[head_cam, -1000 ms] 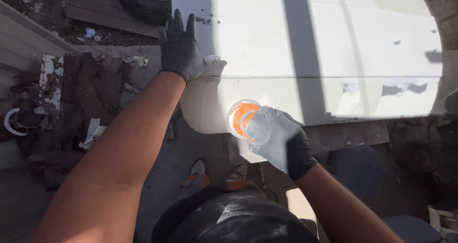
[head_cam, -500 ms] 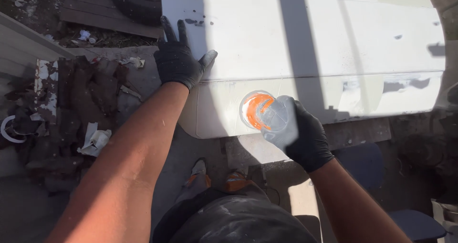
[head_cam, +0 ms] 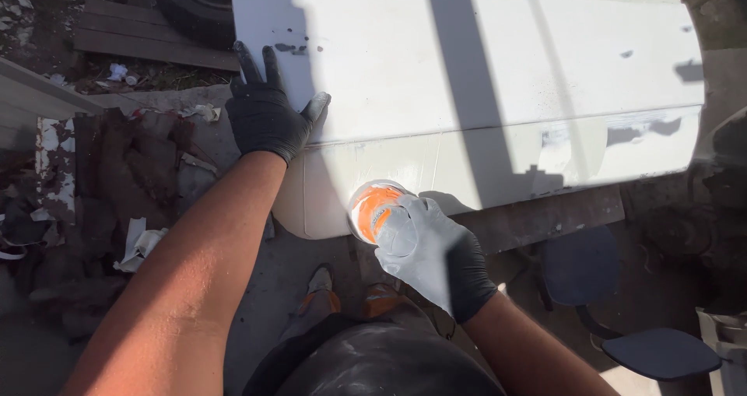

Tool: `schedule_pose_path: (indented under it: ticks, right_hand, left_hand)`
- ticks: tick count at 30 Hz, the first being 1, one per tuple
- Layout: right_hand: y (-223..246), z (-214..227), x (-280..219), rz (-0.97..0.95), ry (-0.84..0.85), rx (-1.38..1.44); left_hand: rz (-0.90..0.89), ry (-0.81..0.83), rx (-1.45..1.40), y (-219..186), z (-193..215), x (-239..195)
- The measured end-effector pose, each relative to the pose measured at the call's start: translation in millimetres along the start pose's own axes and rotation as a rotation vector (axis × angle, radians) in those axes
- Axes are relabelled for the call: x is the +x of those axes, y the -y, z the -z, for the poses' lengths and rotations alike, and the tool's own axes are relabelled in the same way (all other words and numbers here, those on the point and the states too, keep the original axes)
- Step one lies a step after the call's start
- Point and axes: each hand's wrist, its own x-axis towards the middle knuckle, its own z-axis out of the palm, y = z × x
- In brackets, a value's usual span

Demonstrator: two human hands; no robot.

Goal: The person uses an electric orbital sander to smooth the surface of a white car door. They move the sander across the door panel in circular and sweeping motions while holding the door steady with their left hand.

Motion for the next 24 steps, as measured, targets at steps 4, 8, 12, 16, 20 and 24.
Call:
schedule_pose_path:
  ticks: [4, 8, 12, 16, 20, 24]
  right_hand:
    - [-22.8, 37.8, 34.1, -0.187, 0.115, 0.084]
    - [-37.1, 40.8, 44.5, -0.060, 0.045, -0.009]
    - [-8.4, 23.0, 27.0, -0.045, 0.218, 0.007]
    - [11.4, 12.2, 5.9, -0.006, 0.171, 0.023]
    - [-2.8, 23.6, 20.0, 0.001, 0.074, 0.095]
    - [-48.9, 23.3, 37.9, 0.176, -0.187, 0.132]
  left_hand:
    - [-0.011, -0.007, 0.008, -2.8, 6.2, -1.4]
    - [0.009, 0.039, 0.022, -4.3, 12.3, -2.6]
    - [0.001, 0.004, -0.007, -5.1, 14.8, -2.3]
    - [0.011, 0.055, -0.027, -4.8, 17.5, -1.7]
    - [0.005, 0.033, -0.016, -4.6, 13.1, 1.6]
    - [-0.009, 0.029, 0.056, -3.6, 5.7, -1.4]
